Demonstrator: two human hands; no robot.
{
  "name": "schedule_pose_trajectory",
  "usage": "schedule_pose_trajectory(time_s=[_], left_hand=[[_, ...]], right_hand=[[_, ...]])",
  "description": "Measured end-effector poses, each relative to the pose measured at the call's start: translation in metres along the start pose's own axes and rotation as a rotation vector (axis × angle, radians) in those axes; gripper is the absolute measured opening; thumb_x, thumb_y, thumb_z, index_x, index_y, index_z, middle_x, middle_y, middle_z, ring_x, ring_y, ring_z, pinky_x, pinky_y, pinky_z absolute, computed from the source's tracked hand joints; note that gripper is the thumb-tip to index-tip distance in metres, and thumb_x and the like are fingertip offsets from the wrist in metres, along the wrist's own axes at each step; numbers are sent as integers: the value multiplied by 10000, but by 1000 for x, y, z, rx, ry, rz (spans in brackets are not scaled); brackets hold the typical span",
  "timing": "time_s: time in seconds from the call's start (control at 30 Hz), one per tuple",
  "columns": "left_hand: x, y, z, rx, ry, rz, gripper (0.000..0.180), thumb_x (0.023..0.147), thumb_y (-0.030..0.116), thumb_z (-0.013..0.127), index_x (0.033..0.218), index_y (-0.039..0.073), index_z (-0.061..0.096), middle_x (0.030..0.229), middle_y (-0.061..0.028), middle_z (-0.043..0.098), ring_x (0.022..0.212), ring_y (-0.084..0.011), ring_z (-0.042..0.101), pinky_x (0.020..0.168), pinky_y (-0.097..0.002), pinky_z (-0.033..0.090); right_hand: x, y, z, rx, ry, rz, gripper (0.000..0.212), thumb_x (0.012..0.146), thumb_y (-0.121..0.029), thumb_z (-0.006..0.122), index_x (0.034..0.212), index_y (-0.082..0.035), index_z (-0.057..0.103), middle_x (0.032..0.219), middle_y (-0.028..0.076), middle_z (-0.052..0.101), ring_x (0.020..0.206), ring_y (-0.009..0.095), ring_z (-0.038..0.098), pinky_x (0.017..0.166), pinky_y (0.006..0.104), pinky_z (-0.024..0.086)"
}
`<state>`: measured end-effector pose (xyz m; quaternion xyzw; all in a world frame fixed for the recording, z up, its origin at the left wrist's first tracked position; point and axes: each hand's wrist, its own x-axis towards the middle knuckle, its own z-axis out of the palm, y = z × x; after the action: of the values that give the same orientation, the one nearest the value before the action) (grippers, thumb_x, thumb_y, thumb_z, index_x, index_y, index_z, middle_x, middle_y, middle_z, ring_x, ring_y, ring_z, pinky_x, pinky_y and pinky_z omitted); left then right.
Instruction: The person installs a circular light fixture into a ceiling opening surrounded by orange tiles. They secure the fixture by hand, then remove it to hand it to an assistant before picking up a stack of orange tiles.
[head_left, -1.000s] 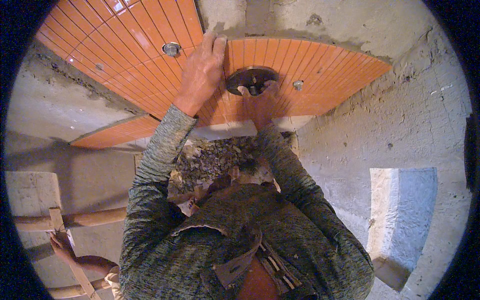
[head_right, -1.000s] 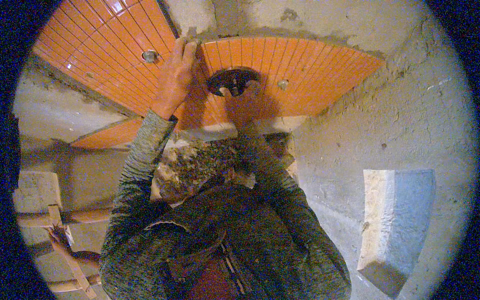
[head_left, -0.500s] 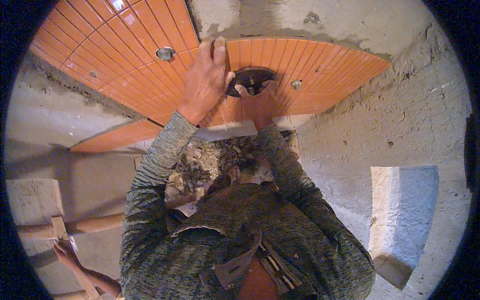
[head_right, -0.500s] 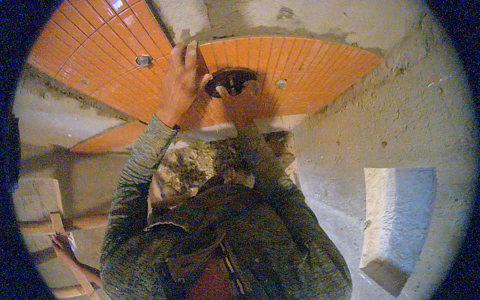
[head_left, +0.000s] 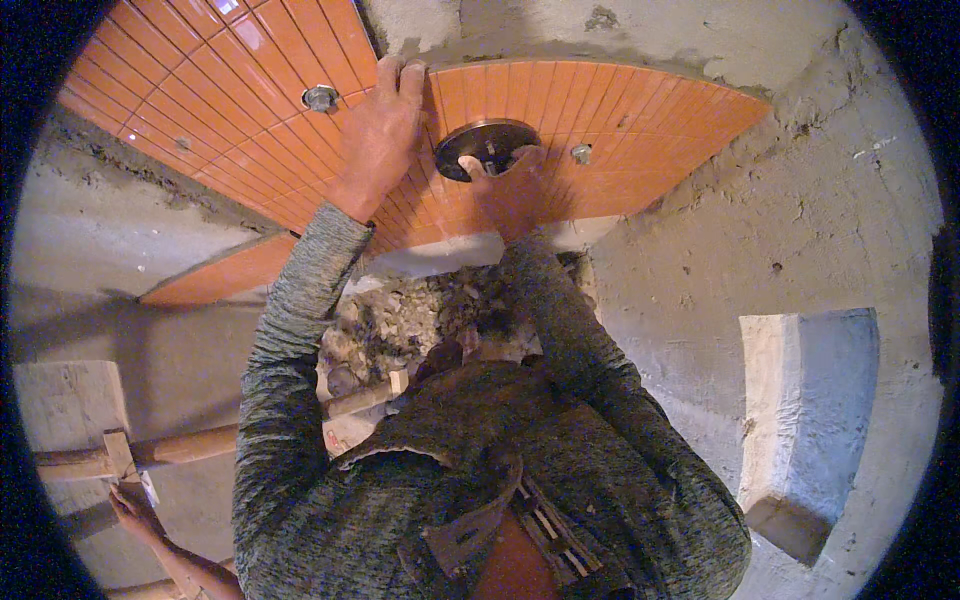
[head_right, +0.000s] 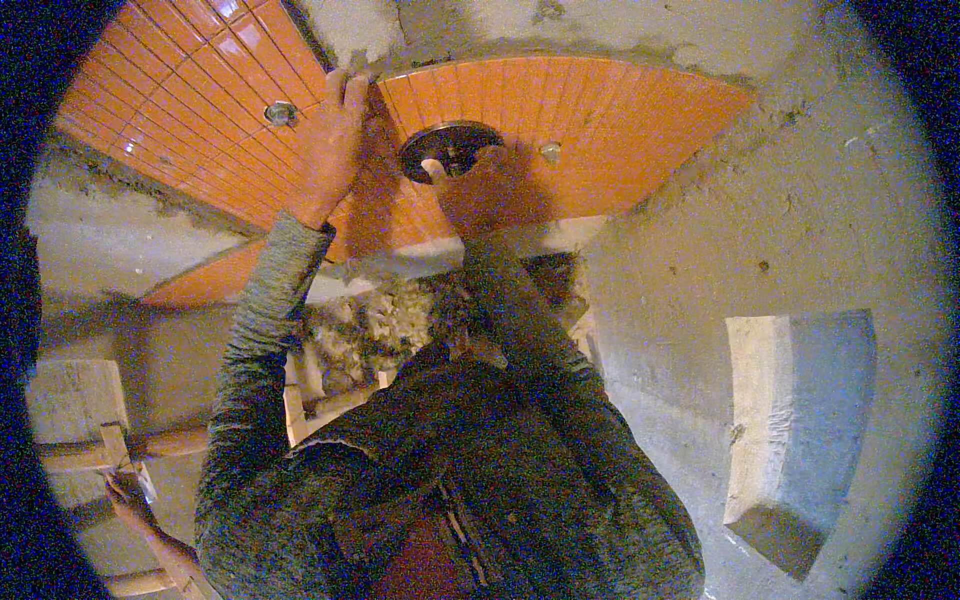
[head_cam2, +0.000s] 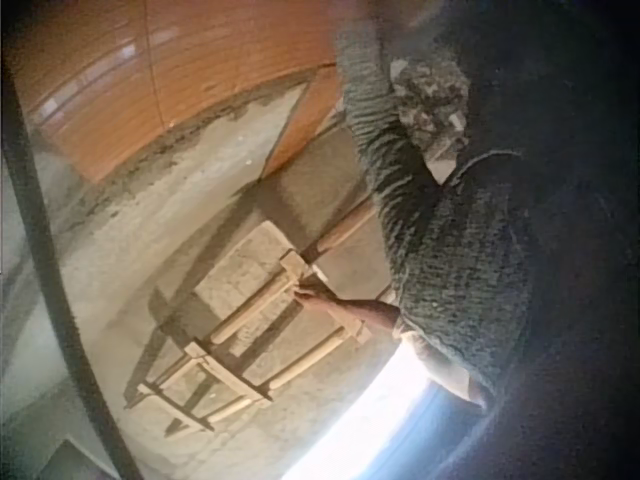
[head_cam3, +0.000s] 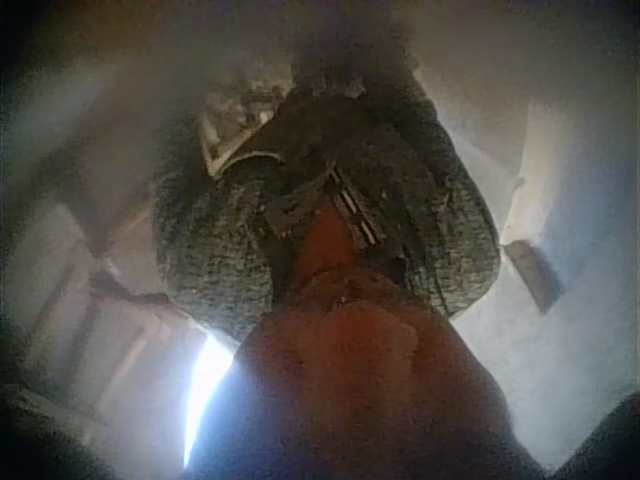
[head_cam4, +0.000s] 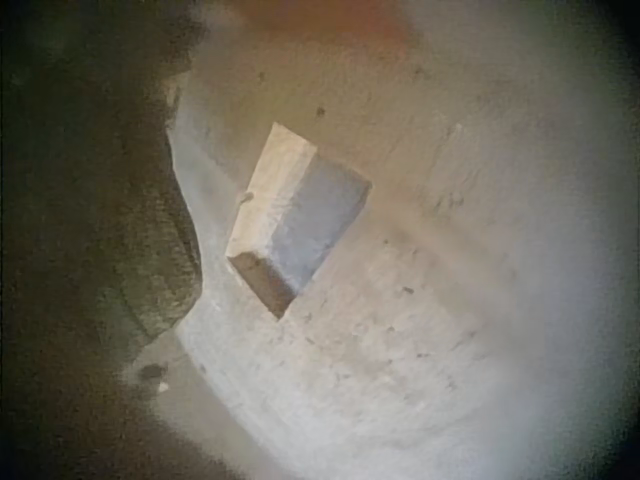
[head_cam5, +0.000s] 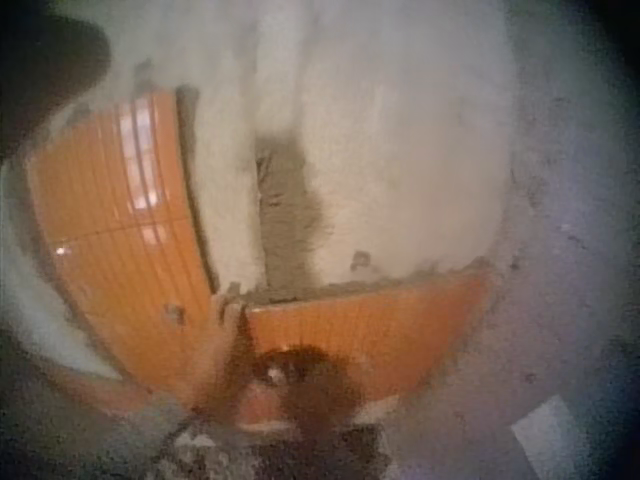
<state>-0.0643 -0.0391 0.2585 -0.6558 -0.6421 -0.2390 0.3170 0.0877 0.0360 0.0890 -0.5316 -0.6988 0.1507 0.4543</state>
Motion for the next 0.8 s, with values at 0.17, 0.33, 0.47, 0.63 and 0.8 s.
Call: schedule_pose_trajectory(time_s=[0.17, 0.33, 0.47, 0.63, 0.8], left_hand=[[3, -4, -17, 77, -56, 52, 370, 880, 39, 588, 1245, 19, 530, 1171, -172, 587, 857, -346, 717, 660, -445, 594], [9, -14, -26, 84, -75, 187, 351, 862, 35, 595, 1211, 11, 560, 1161, -158, 602, 853, -316, 724, 667, -425, 597], [10, -16, -31, 111, -128, 178, 343, 859, 39, 599, 1200, 7, 577, 1160, -163, 602, 839, -317, 727, 656, -423, 596], [11, -18, -25, 57, -129, 169, 350, 869, 53, 596, 1215, 12, 561, 1174, -169, 593, 823, -333, 726, 629, -437, 591], [11, -19, -23, 48, -149, 137, 324, 890, 66, 577, 1210, 22, 547, 1157, -171, 587, 817, -348, 722, 619, -450, 588]], right_hand=[[-1, 2, -2, 2, 14, -8, 840, 660, -482, 944, 1162, 7, 480, 1071, 191, 622, 992, 369, 643, 850, 463, 535], [-2, 1, 0, 40, -45, 84, 832, 658, -488, 943, 1147, -4, 474, 1073, 170, 599, 959, 352, 628, 842, 470, 525], [0, -4, -5, 48, -114, 133, 828, 674, -498, 931, 1162, -6, 476, 1118, 202, 610, 996, 372, 637, 865, 478, 527], [-4, -1, 3, 113, -29, 64, 818, 686, -491, 926, 1172, -11, 476, 1130, 222, 617, 997, 393, 649, 871, 478, 531], [-8, -9, 0, 172, -93, 202, 805, 700, -522, 911, 1174, 16, 545, 1173, 210, 618, 1055, 416, 625, 959, 497, 502]])
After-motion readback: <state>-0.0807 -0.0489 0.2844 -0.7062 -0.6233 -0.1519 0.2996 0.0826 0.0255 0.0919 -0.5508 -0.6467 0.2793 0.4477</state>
